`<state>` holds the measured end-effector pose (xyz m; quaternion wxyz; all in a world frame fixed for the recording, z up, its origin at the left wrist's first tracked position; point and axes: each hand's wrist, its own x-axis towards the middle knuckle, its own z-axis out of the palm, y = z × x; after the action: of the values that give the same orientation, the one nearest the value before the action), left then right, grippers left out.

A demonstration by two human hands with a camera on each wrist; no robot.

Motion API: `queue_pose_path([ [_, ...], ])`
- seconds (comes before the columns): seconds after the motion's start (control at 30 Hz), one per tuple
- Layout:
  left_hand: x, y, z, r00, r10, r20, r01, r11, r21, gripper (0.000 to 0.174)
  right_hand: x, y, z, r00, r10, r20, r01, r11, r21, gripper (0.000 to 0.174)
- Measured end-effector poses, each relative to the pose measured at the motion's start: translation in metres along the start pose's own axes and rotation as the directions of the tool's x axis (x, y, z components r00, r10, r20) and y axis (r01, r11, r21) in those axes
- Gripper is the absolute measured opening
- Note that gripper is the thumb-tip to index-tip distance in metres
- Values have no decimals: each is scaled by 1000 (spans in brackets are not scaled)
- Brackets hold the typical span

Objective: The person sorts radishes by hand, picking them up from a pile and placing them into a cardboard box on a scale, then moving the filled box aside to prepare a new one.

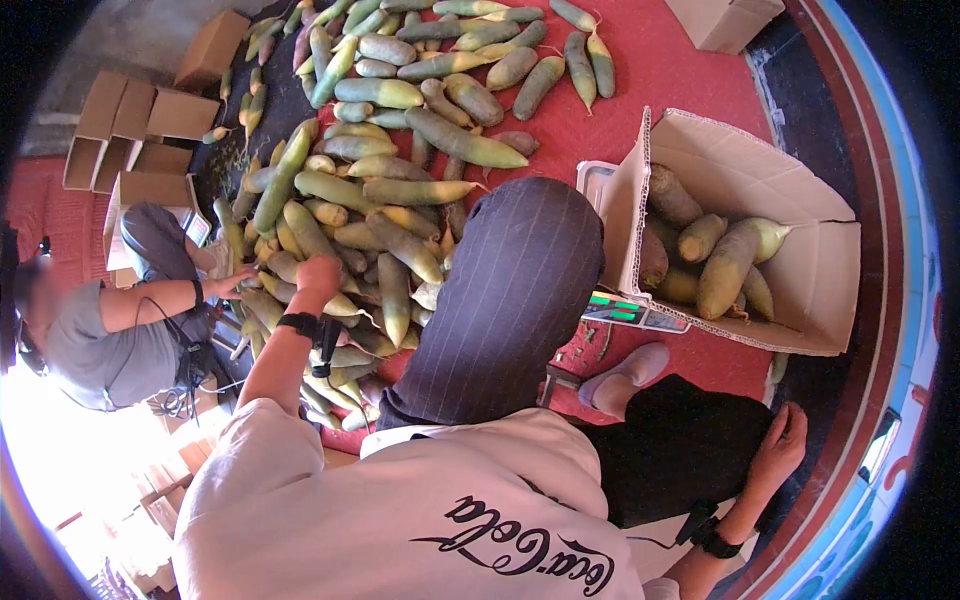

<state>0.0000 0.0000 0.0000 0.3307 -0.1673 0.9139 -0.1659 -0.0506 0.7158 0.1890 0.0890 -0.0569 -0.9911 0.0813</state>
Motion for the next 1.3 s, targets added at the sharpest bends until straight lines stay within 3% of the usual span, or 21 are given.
queue_pose_path([
  [0.07,-10,-6,-3,982,90,-168,-100,994,-53,18,0,-5,0,1000,14,7,-14,1000,6,18],
  [0.2,-34,9,-28,965,90,-246,-123,985,-122,19,6,-5,4,1000,-24,-11,23,999,-22,18],
  [0.27,-41,22,-33,895,125,-427,-259,927,-271,19,8,-4,3,999,-31,-14,30,999,-36,18],
  [0.43,-38,28,-63,833,57,-550,-300,882,-364,19,9,-8,8,1000,-24,-18,25,1000,20,17],
  [0.5,-26,7,-61,674,137,-726,-355,922,-156,19,6,-6,6,999,-30,-33,30,999,26,17],
  [0.53,-27,-6,-72,642,135,-755,-346,929,-128,16,5,-8,5,1000,-17,-26,18,999,33,17],
  [0.57,-21,-21,-72,663,-6,-749,-354,879,-321,14,5,-9,4,1000,-7,-20,8,999,42,17],
  [0.6,-35,-24,-102,635,-154,-757,-440,734,-518,20,4,-9,4,999,-4,-32,6,999,49,17],
  [0.63,-34,-40,-108,567,-154,-809,-458,757,-465,26,3,-8,5,999,-11,-52,13,999,33,17],
  [0.67,-46,-44,-127,676,-360,-643,-484,442,-756,26,3,-7,5,997,-17,-72,18,1000,15,17],
  [0.7,-59,-47,-148,789,-462,-406,-439,40,-898,27,2,-5,7,996,-13,-84,15,1000,21,17],
  [0.77,-73,-47,-168,793,-458,-402,-591,-418,-690,27,2,-1,9,993,-48,-103,50,999,20,17],
  [0.83,-98,-37,-203,767,-482,-423,-635,-477,-607,29,3,-7,8,993,-48,-111,56,996,66,16],
  [0.97,-138,-28,-259,693,-392,-605,-633,-733,-250,29,1,-19,-2,983,-113,-146,145,963,227,13],
  [1.1,-181,-12,-306,507,-287,-813,-627,-770,-119,30,-6,-64,-34,975,-112,-193,182,897,402,12],
  [1.2,-204,11,-327,435,-229,-871,-556,-829,-60,31,-15,-113,-69,978,-93,-187,177,843,508,15],
  [1.3,-218,36,-341,484,-222,-846,-427,-904,-7,31,-25,-149,-83,956,-245,-164,293,728,620,25],
])
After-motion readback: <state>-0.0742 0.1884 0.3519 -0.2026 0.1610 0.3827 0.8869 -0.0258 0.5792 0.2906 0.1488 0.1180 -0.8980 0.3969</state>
